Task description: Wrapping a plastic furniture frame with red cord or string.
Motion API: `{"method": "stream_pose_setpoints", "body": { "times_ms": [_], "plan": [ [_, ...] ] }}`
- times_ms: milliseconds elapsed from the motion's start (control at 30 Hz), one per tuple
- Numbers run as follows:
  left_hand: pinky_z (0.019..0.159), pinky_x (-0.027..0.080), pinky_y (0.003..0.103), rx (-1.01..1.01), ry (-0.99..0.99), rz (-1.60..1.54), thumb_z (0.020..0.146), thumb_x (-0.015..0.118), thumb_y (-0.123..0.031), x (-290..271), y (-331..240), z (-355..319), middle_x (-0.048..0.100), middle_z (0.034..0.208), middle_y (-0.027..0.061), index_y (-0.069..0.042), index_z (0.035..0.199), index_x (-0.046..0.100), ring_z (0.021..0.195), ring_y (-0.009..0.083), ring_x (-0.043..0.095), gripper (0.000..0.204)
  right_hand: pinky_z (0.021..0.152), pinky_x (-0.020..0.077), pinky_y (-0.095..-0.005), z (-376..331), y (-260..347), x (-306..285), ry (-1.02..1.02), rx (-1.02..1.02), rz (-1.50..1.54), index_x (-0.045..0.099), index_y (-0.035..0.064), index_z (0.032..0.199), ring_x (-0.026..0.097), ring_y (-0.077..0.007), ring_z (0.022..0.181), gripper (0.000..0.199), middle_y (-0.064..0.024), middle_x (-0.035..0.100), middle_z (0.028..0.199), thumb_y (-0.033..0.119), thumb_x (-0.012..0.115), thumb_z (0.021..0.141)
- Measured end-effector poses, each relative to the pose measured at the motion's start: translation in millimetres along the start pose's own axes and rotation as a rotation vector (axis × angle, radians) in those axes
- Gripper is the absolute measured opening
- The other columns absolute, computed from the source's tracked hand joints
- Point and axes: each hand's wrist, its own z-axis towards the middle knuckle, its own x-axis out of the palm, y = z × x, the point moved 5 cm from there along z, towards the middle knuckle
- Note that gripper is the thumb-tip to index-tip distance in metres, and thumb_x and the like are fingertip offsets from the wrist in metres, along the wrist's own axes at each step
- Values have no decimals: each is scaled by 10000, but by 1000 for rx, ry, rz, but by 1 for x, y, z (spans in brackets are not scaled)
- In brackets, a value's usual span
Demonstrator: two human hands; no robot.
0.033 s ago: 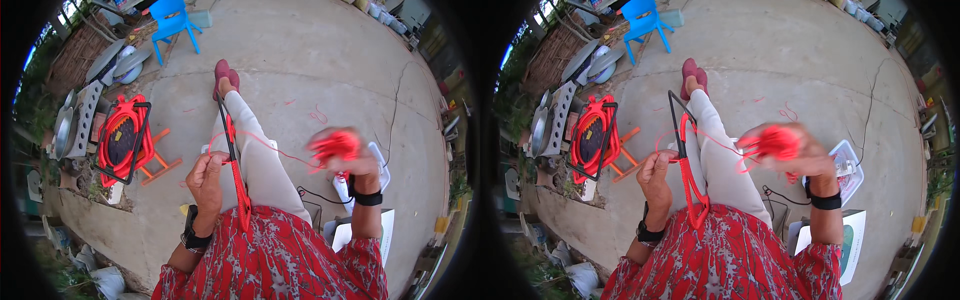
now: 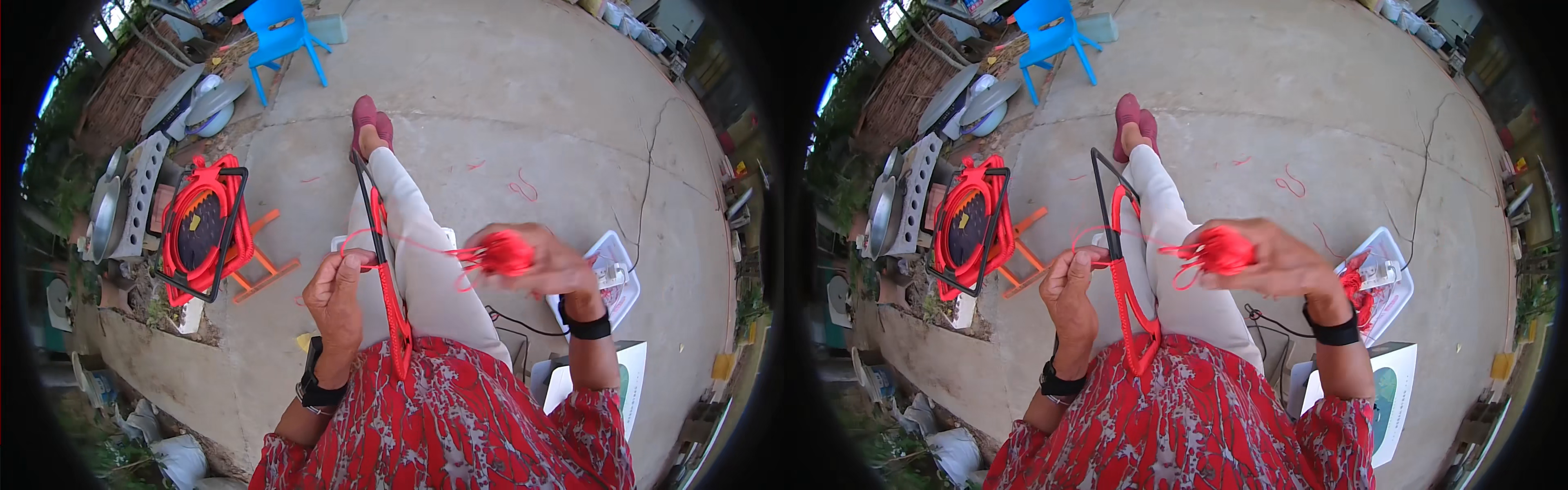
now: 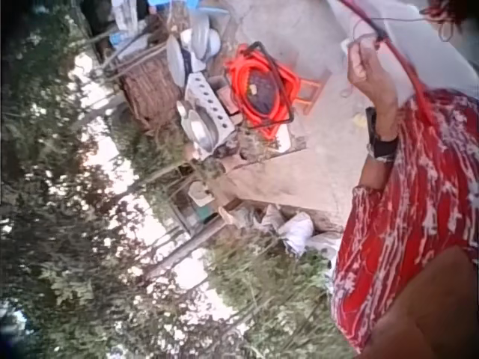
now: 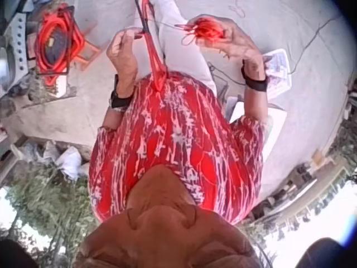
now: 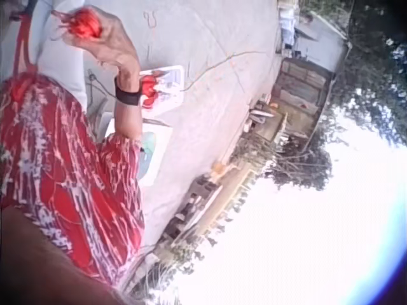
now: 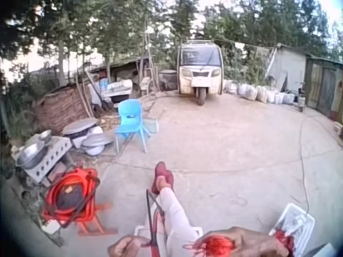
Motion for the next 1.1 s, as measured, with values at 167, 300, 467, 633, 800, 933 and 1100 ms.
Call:
{"method": "stream_pose_setpoints", "body": {
  "times_ms": [167,300,467,633,800,933,1100],
  "plan": [
    [790,490,290,-190,-77,-235,936,570,-156,-5,12,-3,668,881,94,41,890,631,813,148,621,211,701,467,-409,50,-91,77,100,63,-371,511,49,1073,619,-370,811,307,-183,644,864,133,626,801],
    [802,489,295,-238,-93,-158,914,589,-116,-8,9,-5,664,912,108,45,896,632,832,162,627,168,689,478,-384,87,-87,102,5,-239,-130,546,13,1036,612,-352,764,256,-178,639,832,54,625,796],
    [812,483,293,-132,-112,100,880,616,-61,-32,26,-6,609,1115,127,35,911,634,900,158,607,103,776,496,-252,117,-79,131,20,-182,665,620,7,1043,597,-92,839,234,-15,662,911,-46,637,816],
    [736,495,280,-253,16,22,870,615,-53,-29,30,-4,648,843,70,41,888,637,763,137,617,99,832,511,-255,122,-93,127,7,-145,694,618,-1,1067,607,-90,890,253,-17,664,990,0,676,821],
    [658,496,261,-222,16,15,867,614,-36,-27,34,-2,644,830,69,39,886,633,713,121,603,80,816,513,-250,117,-83,122,-12,13,614,614,-11,1068,603,-83,901,260,-23,650,993,18,686,820],
    [603,459,223,-227,-79,-44,862,622,-3,-30,29,2,607,818,37,43,859,621,682,78,555,47,804,504,-261,111,-84,110,-62,-164,579,617,-8,1066,614,-107,891,252,-22,655,976,39,673,824],
    [610,436,213,-259,-200,-219,854,627,-3,-40,15,3,607,793,29,31,848,622,671,69,542,36,794,487,-276,93,-73,72,-188,-36,211,613,21,1082,595,-110,874,239,-34,626,946,23,599,844]
  ]
}}
